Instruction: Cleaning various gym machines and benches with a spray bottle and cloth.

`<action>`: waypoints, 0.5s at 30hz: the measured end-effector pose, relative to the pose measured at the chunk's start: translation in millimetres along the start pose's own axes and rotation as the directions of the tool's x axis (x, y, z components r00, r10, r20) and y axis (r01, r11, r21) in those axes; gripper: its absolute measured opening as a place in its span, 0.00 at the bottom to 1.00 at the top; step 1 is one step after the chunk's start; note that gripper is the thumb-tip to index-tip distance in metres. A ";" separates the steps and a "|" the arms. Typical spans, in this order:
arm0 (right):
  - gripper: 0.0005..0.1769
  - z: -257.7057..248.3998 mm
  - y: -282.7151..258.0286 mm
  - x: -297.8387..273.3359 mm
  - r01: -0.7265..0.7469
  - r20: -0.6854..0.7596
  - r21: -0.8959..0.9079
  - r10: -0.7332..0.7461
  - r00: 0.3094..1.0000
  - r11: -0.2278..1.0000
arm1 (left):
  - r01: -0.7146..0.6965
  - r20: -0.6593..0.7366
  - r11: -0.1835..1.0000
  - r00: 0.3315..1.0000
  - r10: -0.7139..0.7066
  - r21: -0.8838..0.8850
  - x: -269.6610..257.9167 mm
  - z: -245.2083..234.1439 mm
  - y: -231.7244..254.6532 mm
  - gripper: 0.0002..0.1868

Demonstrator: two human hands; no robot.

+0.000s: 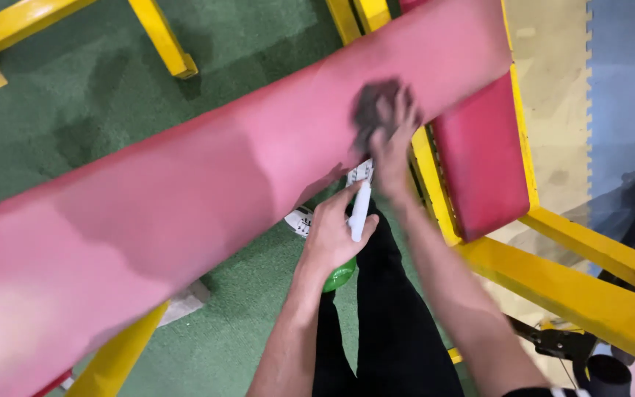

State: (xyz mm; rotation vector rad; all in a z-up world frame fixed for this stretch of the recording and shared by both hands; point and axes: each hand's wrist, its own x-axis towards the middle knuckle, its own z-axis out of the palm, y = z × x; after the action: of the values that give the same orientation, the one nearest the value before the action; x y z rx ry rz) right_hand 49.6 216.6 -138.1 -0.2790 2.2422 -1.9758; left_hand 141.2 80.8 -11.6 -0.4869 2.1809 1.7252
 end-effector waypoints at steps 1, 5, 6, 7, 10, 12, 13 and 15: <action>0.47 3.4 12.6 -15.3 0.003 0.010 0.001 -0.003 1.000 1.000 | 0.001 -0.010 1.000 1.000 -0.001 -0.003 -3.2 -5.4 -0.7 0.35; 0.36 -3.2 53.8 -41.9 -0.053 -0.023 -0.481 0.048 0.999 0.875 | -0.008 -0.065 1.000 0.998 0.006 -0.027 -18.6 -13.8 -13.3 0.32; 0.37 -9.0 62.2 -35.9 -0.092 -0.118 -0.412 0.047 0.992 0.907 | -0.036 -0.074 0.999 0.997 0.036 0.006 -20.0 -13.7 -18.3 0.32; 0.37 -24.3 70.4 -9.6 -0.091 -0.114 -0.415 0.048 0.992 0.905 | -0.035 -0.076 0.999 0.997 0.035 0.001 -20.2 -14.4 -19.6 0.32; 0.33 -53.4 74.6 54.0 -0.235 -0.215 -0.722 0.112 0.970 0.651 | -0.015 -0.096 1.000 0.995 0.013 -0.023 -21.5 -13.3 -23.4 0.32; 0.34 -46.0 51.3 81.5 -0.356 -0.237 -0.727 0.272 0.933 0.587 | -0.123 -0.189 0.992 0.974 0.127 0.030 -20.8 -12.1 -27.1 0.31; 0.34 -40.8 51.2 75.3 -0.350 -0.228 -0.729 0.273 0.935 0.589 | -0.119 -0.197 0.993 0.973 0.122 0.028 -18.0 -13.3 -22.9 0.31; 0.33 -32.2 49.4 63.4 -0.010 0.047 -0.840 0.091 0.995 0.543 | -0.010 -0.193 0.999 0.981 0.000 -0.052 -13.5 -14.2 -12.5 0.29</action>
State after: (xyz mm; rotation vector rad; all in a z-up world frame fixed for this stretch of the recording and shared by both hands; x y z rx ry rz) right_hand -21.6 239.1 -181.8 -0.3651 2.9134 -0.6461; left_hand 158.4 65.2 -13.3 -0.6888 2.2719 1.8105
